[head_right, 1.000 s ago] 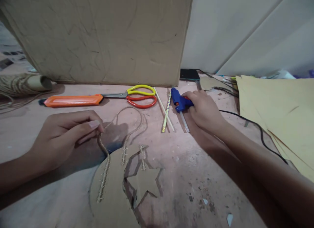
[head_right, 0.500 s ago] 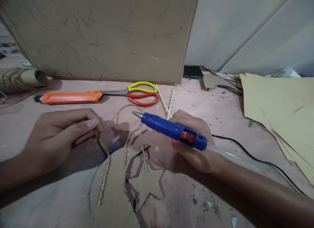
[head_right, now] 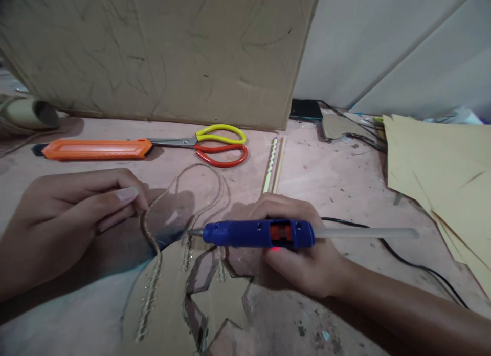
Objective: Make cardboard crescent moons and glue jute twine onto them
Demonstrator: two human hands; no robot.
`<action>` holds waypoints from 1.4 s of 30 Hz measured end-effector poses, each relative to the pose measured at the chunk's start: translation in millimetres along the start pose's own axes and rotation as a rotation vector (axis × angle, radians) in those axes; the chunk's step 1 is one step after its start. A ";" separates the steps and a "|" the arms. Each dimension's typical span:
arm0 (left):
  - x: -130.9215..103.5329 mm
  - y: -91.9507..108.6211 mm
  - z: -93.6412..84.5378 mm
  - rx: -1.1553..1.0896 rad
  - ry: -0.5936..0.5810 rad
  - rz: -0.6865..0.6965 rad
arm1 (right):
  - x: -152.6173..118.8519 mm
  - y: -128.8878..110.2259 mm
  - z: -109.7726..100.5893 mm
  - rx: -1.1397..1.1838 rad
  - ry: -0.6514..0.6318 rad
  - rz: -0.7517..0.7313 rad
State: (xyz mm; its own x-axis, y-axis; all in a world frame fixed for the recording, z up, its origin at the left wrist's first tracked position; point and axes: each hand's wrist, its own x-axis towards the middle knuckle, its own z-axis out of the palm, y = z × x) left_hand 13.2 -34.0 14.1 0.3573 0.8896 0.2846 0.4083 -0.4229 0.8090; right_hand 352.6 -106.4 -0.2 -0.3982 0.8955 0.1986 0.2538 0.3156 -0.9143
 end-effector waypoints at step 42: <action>-9.7 -6.3 -2.7 -0.045 -0.161 0.000 | -9.3 4.9 -7.6 -0.267 0.135 0.026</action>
State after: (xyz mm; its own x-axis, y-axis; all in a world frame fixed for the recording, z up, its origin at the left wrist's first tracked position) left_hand 4.8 -39.5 7.6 0.4888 0.8488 0.2016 0.3712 -0.4115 0.8324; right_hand 364.2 -110.8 -3.8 -0.2727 0.9322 0.2379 0.4924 0.3477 -0.7979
